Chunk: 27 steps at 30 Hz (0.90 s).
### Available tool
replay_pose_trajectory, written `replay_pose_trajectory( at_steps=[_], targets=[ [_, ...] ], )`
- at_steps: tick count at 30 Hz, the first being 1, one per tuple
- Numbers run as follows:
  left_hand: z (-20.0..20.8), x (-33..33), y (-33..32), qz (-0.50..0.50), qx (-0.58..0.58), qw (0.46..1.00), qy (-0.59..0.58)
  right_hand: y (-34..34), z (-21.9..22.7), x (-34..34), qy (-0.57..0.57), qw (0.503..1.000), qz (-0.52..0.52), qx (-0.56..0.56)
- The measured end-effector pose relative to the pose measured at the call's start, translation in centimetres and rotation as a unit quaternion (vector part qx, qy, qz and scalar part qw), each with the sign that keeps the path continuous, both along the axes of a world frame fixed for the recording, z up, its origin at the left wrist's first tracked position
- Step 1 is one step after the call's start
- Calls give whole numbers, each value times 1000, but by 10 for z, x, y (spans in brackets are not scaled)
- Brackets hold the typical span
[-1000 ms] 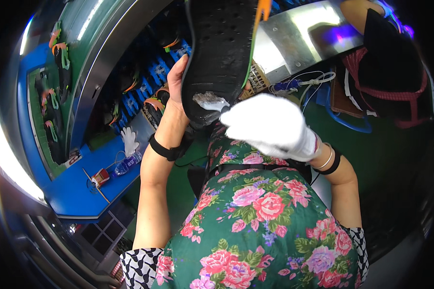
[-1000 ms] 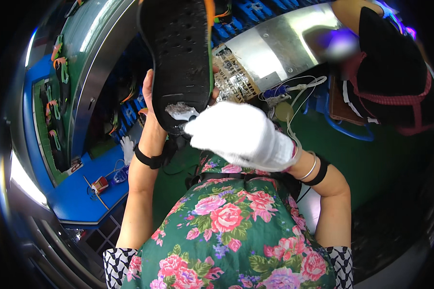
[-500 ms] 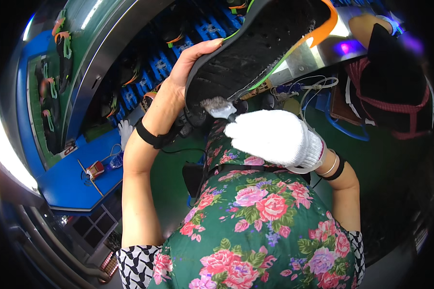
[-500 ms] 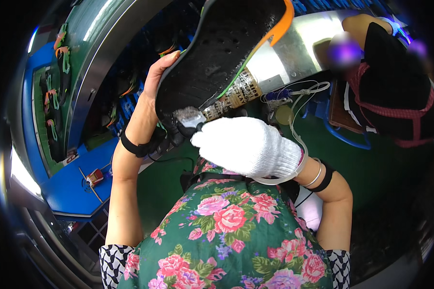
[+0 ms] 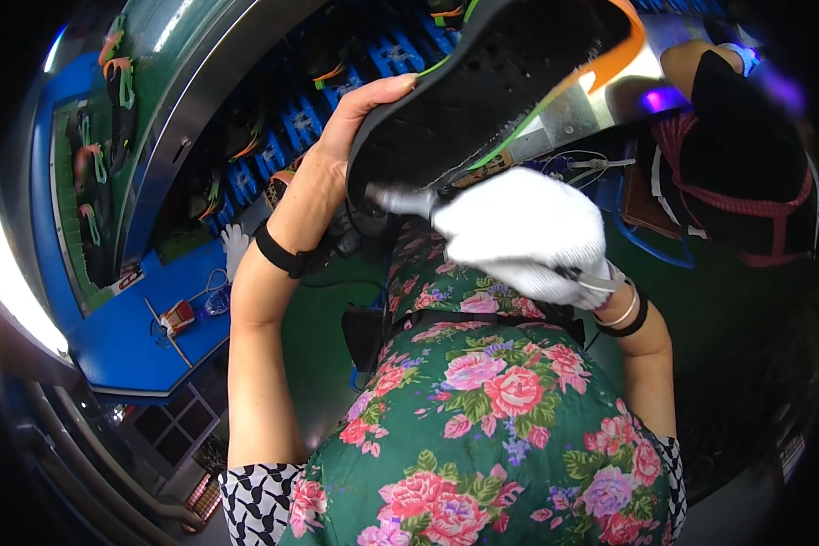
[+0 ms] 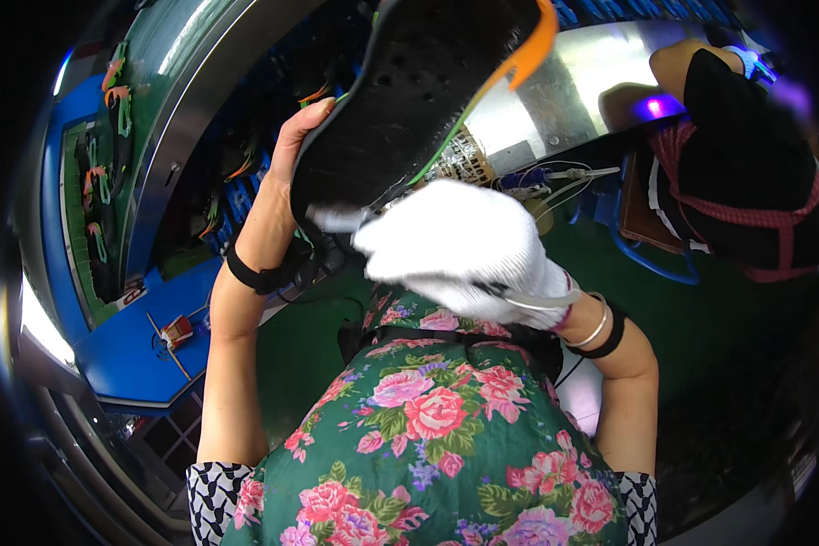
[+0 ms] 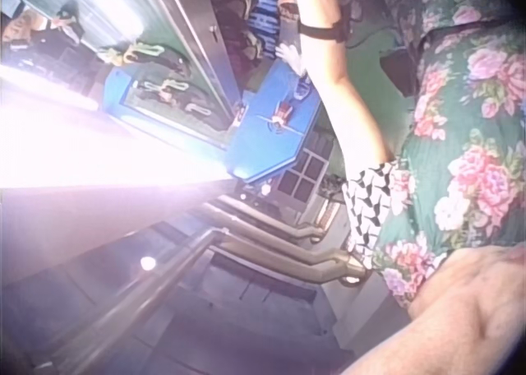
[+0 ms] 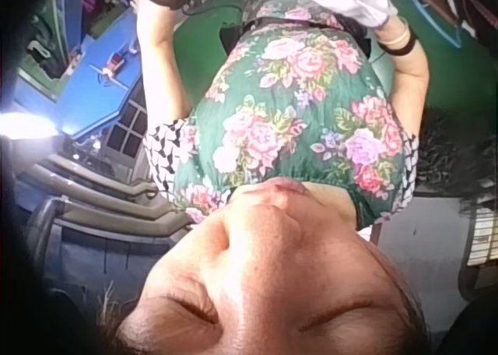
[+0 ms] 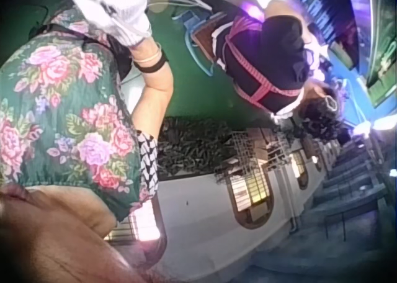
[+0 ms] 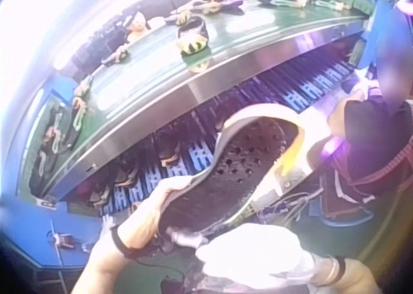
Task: Applying adhesive to shoe soles at a factory assembly line.
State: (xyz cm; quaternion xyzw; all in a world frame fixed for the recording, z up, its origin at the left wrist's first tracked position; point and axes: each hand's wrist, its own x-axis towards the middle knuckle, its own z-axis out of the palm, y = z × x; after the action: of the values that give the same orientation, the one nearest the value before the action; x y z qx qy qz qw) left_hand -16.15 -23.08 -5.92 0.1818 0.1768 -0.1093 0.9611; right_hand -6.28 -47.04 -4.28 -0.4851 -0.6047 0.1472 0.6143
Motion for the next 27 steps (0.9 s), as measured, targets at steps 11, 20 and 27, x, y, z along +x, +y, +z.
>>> replay_pose_trajectory(
  at_steps=[11,20,27],
  targets=[
    [-19,-16,-40,75,-82,992,52,7,4,44,-38,984,-166,-42],
    [-30,-30,-50,123,-163,977,57,6,-7,14,-230,954,-190,-25],
    [-30,-44,-40,151,-126,981,7,-8,1,2,331,938,67,-80]
  ],
)
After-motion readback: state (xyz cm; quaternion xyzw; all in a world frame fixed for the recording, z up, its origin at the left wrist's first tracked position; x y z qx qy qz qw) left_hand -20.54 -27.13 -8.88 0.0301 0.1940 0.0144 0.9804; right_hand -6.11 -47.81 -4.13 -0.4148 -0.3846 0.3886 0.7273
